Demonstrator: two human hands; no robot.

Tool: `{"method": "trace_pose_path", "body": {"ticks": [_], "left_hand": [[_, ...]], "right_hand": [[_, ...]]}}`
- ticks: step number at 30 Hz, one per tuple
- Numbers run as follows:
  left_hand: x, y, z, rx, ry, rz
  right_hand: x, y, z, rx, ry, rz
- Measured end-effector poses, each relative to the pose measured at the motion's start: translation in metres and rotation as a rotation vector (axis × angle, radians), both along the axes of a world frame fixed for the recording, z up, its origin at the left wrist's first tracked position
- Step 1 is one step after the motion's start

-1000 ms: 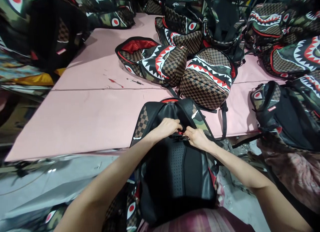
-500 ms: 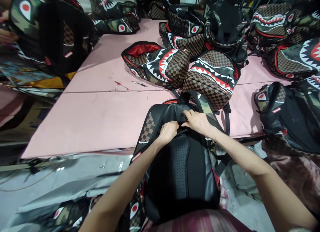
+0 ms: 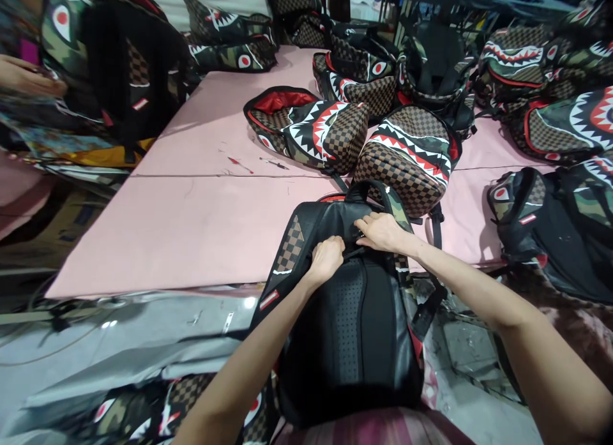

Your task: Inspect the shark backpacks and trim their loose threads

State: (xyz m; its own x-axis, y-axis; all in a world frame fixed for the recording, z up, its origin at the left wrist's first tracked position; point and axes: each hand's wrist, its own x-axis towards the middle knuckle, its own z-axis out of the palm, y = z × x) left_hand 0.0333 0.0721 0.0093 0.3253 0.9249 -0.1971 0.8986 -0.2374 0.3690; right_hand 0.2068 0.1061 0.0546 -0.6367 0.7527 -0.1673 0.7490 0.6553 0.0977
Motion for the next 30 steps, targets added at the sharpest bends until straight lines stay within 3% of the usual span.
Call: {"method": "trace_pose_path", "body": {"ticks": [8, 21, 25, 28, 30], "left_hand": [[0.0, 0.0, 0.002, -0.017, -0.001, 0.008], [0.001, 0.002, -0.003, -0.038, -0.063, 0.029], [-0.005, 0.004, 0.01, -0.046, -0.169, -0.002], [-0.021, 0.009, 0.023, -0.048, -0.404, -0.114], [-0.034, 0.011, 0.024, 0.031, -0.513, -0.121]], "right_hand": [[-0.001, 0.009, -0.013, -0.019, 0.061, 0.178], [-0.006, 0.007, -0.018, -0.046, 0.056, 0.21], [-0.004, 0.006, -0.018, -0.035, 0.052, 0.158], [-0.002, 0.007, -0.015, -0.041, 0.061, 0.127], [-0.001, 0.007, -0.013, -0.046, 0.066, 0.11]]}}
